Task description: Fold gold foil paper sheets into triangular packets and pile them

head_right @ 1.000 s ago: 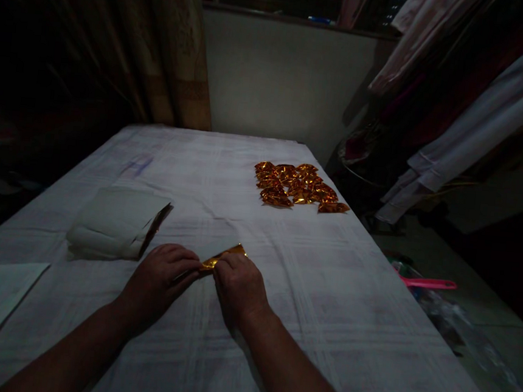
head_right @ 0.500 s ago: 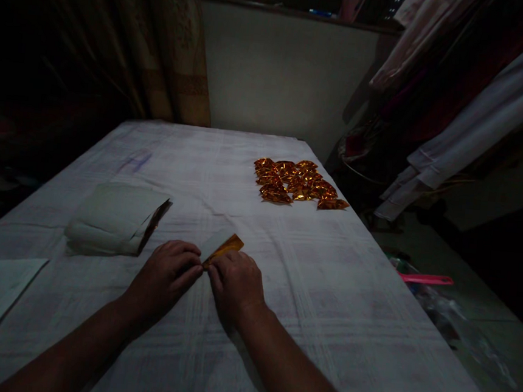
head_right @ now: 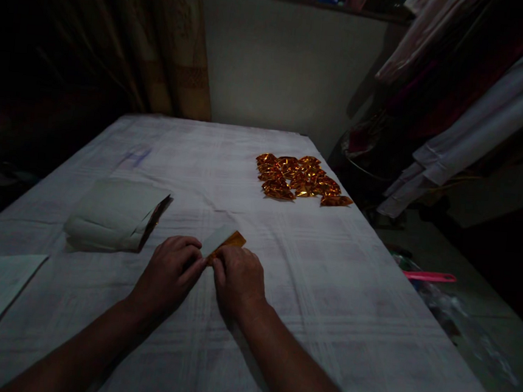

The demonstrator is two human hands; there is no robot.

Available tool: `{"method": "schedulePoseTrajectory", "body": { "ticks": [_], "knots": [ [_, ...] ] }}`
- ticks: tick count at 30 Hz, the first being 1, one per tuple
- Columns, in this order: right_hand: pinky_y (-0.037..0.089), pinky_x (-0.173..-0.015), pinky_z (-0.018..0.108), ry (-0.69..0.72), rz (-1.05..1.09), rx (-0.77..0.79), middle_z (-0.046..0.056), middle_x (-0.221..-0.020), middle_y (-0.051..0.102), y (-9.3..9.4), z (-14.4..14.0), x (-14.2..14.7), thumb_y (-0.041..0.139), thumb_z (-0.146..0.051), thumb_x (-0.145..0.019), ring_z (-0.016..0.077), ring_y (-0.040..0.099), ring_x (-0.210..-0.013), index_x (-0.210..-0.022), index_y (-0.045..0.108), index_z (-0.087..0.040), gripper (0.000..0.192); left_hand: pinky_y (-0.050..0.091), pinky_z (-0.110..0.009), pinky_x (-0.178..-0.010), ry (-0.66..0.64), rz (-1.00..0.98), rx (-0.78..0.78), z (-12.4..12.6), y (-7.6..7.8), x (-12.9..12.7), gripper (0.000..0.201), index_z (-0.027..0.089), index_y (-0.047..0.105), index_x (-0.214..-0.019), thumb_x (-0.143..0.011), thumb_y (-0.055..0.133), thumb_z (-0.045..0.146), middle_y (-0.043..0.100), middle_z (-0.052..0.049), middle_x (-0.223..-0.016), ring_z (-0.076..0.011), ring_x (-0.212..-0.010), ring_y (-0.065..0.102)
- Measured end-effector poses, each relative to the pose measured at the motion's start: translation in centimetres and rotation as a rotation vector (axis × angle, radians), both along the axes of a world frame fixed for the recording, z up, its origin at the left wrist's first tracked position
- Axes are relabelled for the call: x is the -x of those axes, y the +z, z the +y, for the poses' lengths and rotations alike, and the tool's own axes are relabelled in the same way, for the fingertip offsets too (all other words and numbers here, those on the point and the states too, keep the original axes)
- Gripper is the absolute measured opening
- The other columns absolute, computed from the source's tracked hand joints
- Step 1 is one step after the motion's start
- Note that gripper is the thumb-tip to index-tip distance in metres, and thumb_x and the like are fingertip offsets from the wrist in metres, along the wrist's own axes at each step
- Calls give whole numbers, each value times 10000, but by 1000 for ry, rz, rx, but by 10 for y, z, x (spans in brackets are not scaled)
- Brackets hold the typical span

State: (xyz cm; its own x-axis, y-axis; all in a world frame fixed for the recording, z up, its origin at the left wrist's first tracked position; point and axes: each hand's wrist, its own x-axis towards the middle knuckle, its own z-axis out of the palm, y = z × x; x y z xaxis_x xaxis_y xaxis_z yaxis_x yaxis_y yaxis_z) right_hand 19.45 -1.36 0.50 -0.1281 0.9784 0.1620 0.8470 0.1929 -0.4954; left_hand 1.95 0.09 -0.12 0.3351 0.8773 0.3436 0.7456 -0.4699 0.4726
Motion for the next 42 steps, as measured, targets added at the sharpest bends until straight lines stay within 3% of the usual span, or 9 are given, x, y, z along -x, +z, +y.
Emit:
{"method": "schedulePoseTrajectory", "body": {
  "ticks": [23,30,37,42],
  "knots": [
    [370,-727,320,28,-72,-121,35,-835,652,-13,0,0,584,-152,-901,209,593,-801,-855,601,-216,81,441,-450,-961,41,20,42,-3,-1,-2,125,219,544,-813,-887,643,198,638,-67,-1082,-268,-1097,542],
    [366,-709,326,20,-57,-119,33,-834,650,-8,1,3,660,-287,-913,212,589,-794,-853,597,-215,113,440,-450,-959,46,10,70,-1,0,-2,109,227,539,-815,-892,613,207,629,-62,-1080,-266,-1096,532],
    [395,-703,292,43,54,12,5,-832,663,-6,8,-7,653,-120,-834,183,598,-784,-831,595,-224,119,442,-439,-925,24,2,93,1,-2,0,79,233,550,-837,-892,603,213,629,-53,-1052,-259,-1057,534],
    [425,-730,279,58,125,8,-1,-844,663,-10,10,-14,644,-67,-793,173,604,-799,-815,601,-221,162,444,-432,-912,11,4,89,2,-1,1,54,235,573,-856,-875,595,189,633,-47,-1041,-255,-1030,545]
  ]
}}
